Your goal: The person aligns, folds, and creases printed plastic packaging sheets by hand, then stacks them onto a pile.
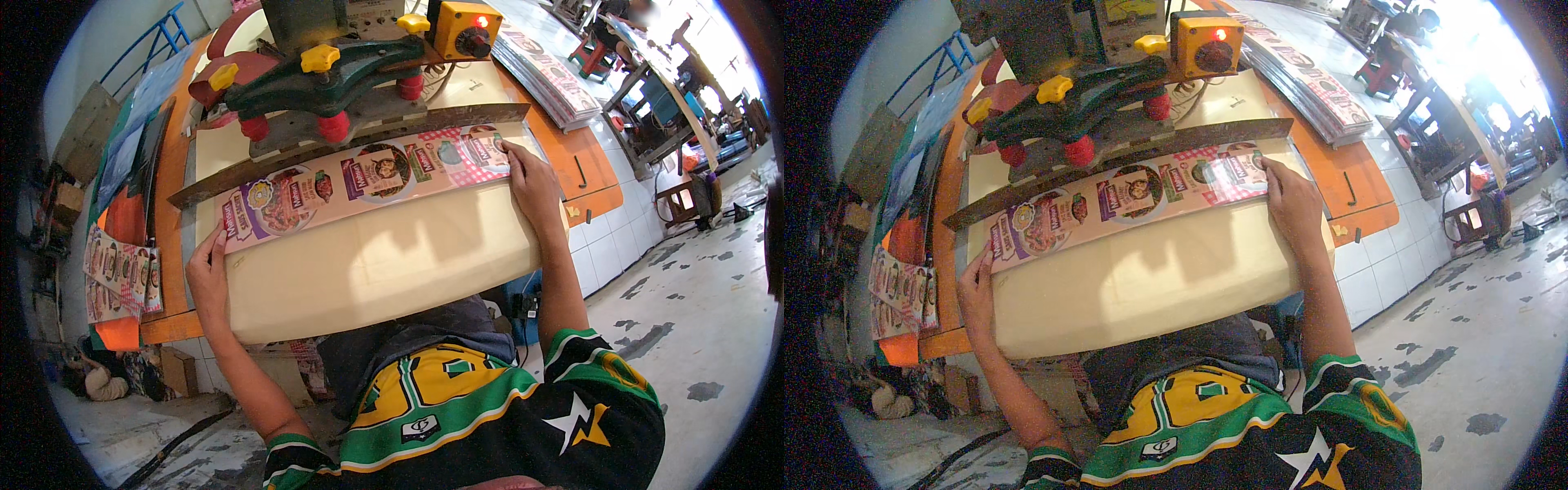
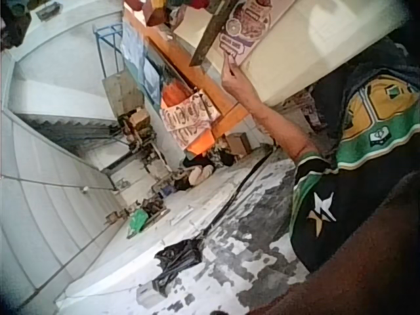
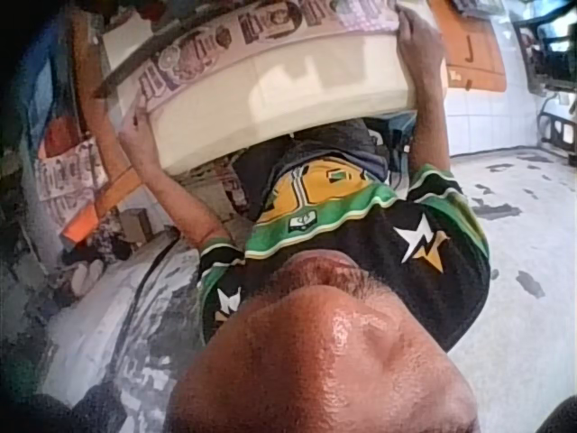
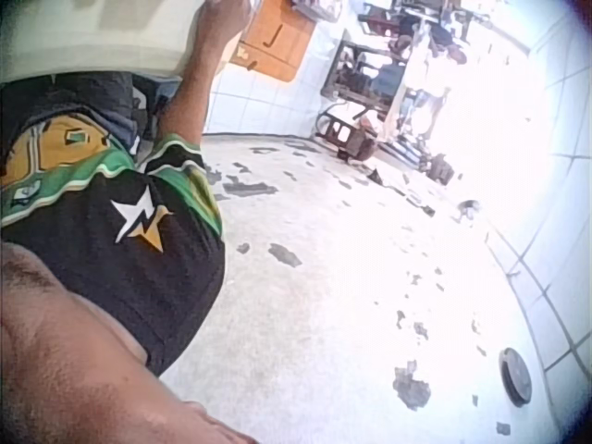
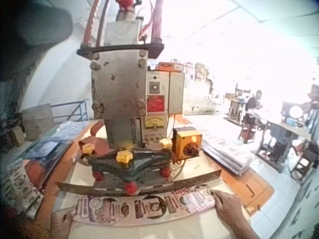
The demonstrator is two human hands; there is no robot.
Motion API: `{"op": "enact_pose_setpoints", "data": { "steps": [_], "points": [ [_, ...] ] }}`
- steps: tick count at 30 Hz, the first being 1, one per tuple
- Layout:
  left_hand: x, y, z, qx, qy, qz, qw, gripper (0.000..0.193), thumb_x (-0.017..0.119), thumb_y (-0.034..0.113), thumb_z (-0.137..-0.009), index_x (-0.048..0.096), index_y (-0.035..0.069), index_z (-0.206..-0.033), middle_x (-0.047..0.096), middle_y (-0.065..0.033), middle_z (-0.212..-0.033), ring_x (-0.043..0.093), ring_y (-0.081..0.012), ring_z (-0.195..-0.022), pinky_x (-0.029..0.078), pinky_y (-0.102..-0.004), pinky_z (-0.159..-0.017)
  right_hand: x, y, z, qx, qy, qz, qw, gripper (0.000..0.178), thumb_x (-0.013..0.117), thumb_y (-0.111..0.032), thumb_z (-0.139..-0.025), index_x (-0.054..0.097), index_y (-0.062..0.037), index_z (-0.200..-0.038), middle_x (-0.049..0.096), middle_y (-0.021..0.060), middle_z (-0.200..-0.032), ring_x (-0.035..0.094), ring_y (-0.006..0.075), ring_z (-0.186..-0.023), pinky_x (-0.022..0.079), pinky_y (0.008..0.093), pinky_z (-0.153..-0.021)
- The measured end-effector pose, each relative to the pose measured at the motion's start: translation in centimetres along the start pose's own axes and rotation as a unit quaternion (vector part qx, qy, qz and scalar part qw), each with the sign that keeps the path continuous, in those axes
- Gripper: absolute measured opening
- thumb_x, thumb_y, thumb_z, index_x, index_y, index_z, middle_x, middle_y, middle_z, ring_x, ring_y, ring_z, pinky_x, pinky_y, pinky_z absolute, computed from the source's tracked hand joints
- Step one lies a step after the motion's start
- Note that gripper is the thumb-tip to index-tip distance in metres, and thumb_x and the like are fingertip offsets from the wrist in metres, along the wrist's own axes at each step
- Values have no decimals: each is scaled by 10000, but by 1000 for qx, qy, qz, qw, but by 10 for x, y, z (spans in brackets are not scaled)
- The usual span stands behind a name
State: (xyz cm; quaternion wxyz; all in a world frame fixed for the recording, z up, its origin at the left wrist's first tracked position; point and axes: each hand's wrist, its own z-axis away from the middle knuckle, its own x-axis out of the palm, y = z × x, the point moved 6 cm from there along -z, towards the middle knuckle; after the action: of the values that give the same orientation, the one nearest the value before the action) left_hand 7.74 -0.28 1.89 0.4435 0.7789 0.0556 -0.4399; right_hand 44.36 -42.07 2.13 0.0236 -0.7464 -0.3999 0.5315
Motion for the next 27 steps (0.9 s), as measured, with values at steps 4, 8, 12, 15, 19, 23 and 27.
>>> {"op": "enact_pose_setpoints", "data": {
  "steps": [4, 8, 12, 15, 19, 23, 27],
  "points": [
    [0, -1, 0, 9, 1, 8, 1000, 379, 555, 281, -1071, 670, 42, -1342, 717, -210, -1239, 679, -240, -1131, 484, -350, -994, 1, -2, 0, 3, -3, -2, 1000, 269, 566, -234, -1023, 723, -150, -1225, 743, 175, -1058, 712, 370, -933, 530, 462, -834],
    [0, -1, 1, -1, 2, 11, 1000, 370, 554, 260, -1068, 666, 44, -1346, 714, -214, -1246, 679, -241, -1123, 484, -352, -995, 1, 0, 0, -2, 4, -5, 1000, 270, 564, -229, -1024, 722, -149, -1228, 741, 184, -1051, 713, 370, -929, 530, 461, -830],
    [0, 1, 1, 5, 5, 0, 1000, 368, 551, 262, -1069, 667, 46, -1344, 714, -214, -1244, 682, -252, -1118, 484, -353, -994, 1, 0, 0, -6, 8, -6, 1000, 268, 564, -228, -1025, 724, -151, -1226, 742, 185, -1040, 713, 371, -917, 531, 462, -822],
    [0, 2, 1, 2, 4, -4, 1000, 369, 552, 265, -1069, 668, 47, -1343, 714, -217, -1239, 685, -261, -1114, 485, -357, -992, 0, -1, 0, -3, 4, 3, 1000, 268, 565, -232, -1025, 727, -154, -1224, 742, 185, -1030, 714, 372, -907, 532, 463, -815],
    [-1, 2, 1, 5, 10, -7, 1000, 368, 556, 268, -1067, 668, 54, -1345, 712, -226, -1234, 688, -268, -1108, 488, -361, -984, 0, -2, 0, -2, 4, 2, 1000, 267, 566, -235, -1026, 729, -155, -1222, 743, 184, -1024, 714, 370, -903, 533, 464, -811],
    [-1, 2, 1, 6, 12, -3, 1000, 372, 561, 278, -1066, 670, 53, -1341, 712, -230, -1230, 691, -275, -1107, 491, -360, -979, -1, -2, 0, 2, 2, 1, 1000, 266, 567, -238, -1026, 729, -157, -1220, 744, 179, -1029, 715, 365, -908, 534, 462, -812],
    [-1, 2, 1, 7, 9, -5, 1000, 375, 560, 292, -1067, 676, 55, -1333, 714, -222, -1233, 692, -274, -1118, 490, -356, -986, 0, -1, 0, 5, 1, 2, 1000, 269, 566, -244, -1027, 729, -159, -1224, 744, 175, -1036, 716, 361, -916, 535, 458, -814]
  ]
}}
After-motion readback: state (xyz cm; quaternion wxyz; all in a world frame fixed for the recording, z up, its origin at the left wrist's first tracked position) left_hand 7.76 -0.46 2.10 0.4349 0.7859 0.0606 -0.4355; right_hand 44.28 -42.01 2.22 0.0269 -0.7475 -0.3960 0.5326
